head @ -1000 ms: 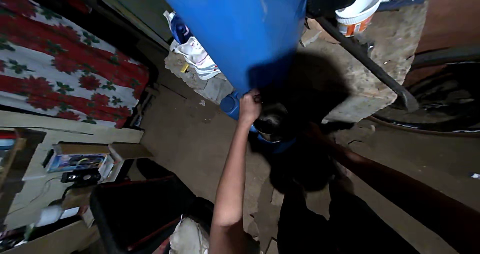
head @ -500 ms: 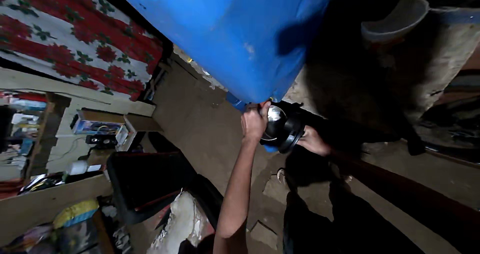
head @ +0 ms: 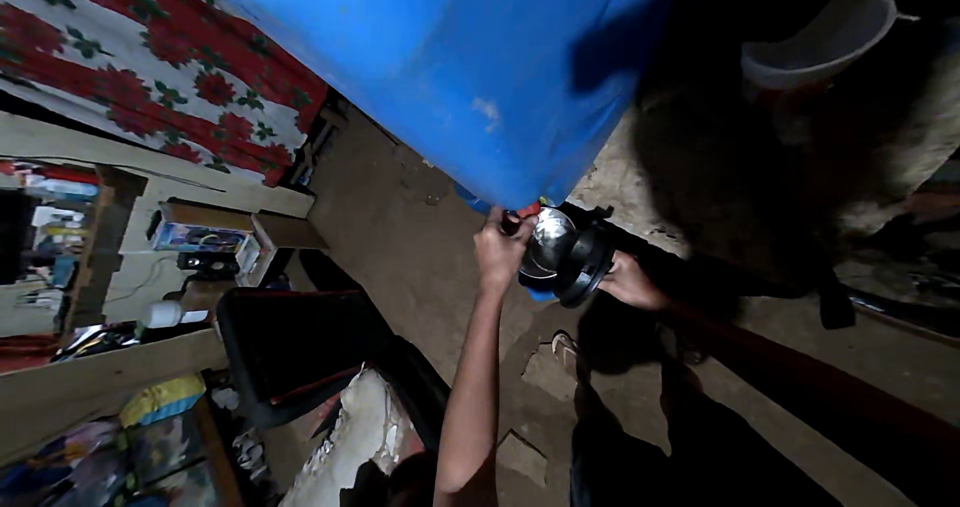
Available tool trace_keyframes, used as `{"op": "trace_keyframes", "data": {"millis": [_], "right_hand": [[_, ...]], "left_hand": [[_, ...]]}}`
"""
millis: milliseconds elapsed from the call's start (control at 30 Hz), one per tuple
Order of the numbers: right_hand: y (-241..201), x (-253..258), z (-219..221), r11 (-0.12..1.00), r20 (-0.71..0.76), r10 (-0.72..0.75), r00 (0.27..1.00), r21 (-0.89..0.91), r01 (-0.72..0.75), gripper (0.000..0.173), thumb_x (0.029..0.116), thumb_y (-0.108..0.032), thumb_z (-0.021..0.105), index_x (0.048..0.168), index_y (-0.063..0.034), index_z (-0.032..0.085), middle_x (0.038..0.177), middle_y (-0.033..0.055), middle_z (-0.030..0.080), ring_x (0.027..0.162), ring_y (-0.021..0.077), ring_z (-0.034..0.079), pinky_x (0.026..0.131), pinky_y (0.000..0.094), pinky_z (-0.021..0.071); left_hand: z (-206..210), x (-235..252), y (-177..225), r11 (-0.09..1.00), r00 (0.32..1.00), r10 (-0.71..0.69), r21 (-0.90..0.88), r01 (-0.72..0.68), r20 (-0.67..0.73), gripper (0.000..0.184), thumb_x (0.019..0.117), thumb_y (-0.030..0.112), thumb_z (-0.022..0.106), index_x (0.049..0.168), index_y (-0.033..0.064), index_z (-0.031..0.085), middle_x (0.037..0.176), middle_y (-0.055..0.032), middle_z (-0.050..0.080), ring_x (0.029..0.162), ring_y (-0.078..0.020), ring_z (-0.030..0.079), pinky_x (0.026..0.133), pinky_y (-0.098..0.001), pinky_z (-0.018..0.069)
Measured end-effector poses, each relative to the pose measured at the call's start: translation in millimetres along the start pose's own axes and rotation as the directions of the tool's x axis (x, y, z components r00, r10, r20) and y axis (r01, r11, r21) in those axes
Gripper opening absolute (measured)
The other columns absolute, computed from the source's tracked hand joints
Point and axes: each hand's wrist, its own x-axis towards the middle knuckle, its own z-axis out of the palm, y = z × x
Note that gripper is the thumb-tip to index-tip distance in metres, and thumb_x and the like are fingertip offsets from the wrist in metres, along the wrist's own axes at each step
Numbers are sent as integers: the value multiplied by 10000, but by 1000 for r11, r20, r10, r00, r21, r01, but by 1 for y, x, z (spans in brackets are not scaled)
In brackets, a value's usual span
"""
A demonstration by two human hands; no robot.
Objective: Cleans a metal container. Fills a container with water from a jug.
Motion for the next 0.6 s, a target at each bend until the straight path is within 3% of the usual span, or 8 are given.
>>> {"op": "trace_keyframes", "data": {"millis": [133, 200, 267, 333, 400, 467, 500, 600], "right_hand": [[-1, -2, 4, 1000, 5, -8, 1000, -13, 8, 442, 818, -71, 816, 1210, 69, 668, 1122, 209, 712, 1057, 186, 683, 981, 370, 532], [-2, -4, 6, 1000, 4, -9, 1000, -8, 9, 437, 817, -77, 812, 1205, 66, 669, 1114, 195, 713, 1045, 158, 680, 974, 343, 534], [-4, -4, 7, 1000, 4, -4, 1000, 6, 4, 436, 818, -74, 808, 1205, 69, 667, 1114, 192, 712, 1041, 148, 678, 969, 329, 533], [-7, -5, 8, 1000, 18, 11, 1000, 17, -12, 432, 828, -68, 808, 1212, 67, 662, 1127, 188, 708, 1050, 136, 674, 974, 316, 532], [-8, -5, 9, 1000, 37, 24, 999, -1, -24, 438, 838, -79, 805, 1226, 61, 660, 1147, 196, 706, 1070, 157, 676, 987, 337, 529], [-11, -5, 10, 999, 51, 33, 998, -16, -32, 438, 844, -79, 799, 1235, 58, 658, 1160, 202, 702, 1082, 165, 676, 992, 339, 529], [-13, -5, 10, 999, 57, 43, 997, -18, -42, 441, 847, -77, 797, 1243, 59, 656, 1174, 209, 697, 1096, 173, 672, 1001, 344, 525], [-15, -6, 11, 998, 61, 58, 996, -26, -56, 458, 847, -90, 801, 1256, 52, 653, 1198, 209, 692, 1125, 181, 666, 1019, 350, 520]], "left_hand": [[2, 7, 13, 984, 986, -156, 89, 151, 53, 468, 982, 461, 666, 1087, 5, 673, 868, -208, 676, 791, -388, 664, 696, -594, 538], [-6, 9, 14, 951, 940, -305, 5, 308, 152, 626, 1051, 589, 413, 939, 35, 681, 803, -147, 656, 731, -294, 629, 658, -508, 520], [-12, 7, 12, 918, 913, -379, -64, 392, 152, 782, 1040, 686, 234, 763, 64, 619, 650, -69, 562, 565, -179, 498, 546, -374, 413], [-13, 1, 8, 940, 942, -333, -57, 335, 49, 675, 1059, 615, 350, 783, 67, 633, 650, -78, 538, 558, -202, 489, 540, -406, 420], [-13, -5, 4, 986, 986, -168, 8, 168, -4, 356, 1037, 425, 584, 1073, 85, 684, 752, -135, 614, 604, -272, 568, 559, -474, 494], [-9, -4, 7, 988, 997, -81, 133, 78, 18, 461, 974, 367, 709, 1324, 93, 586, 776, -162, 637, 623, -326, 605, 568, -518, 522], [-6, -3, 12, 980, 997, -65, 189, 58, 30, 517, 956, 369, 733, 1345, 72, 566, 794, -184, 654, 662, -366, 636, 595, -558, 534], [-2, 5, 21, 974, 994, -106, 208, 95, 40, 476, 983, 445, 671, 1175, 11, 642, 880, -238, 682, 819, -443, 681, 698, -631, 541]]}}
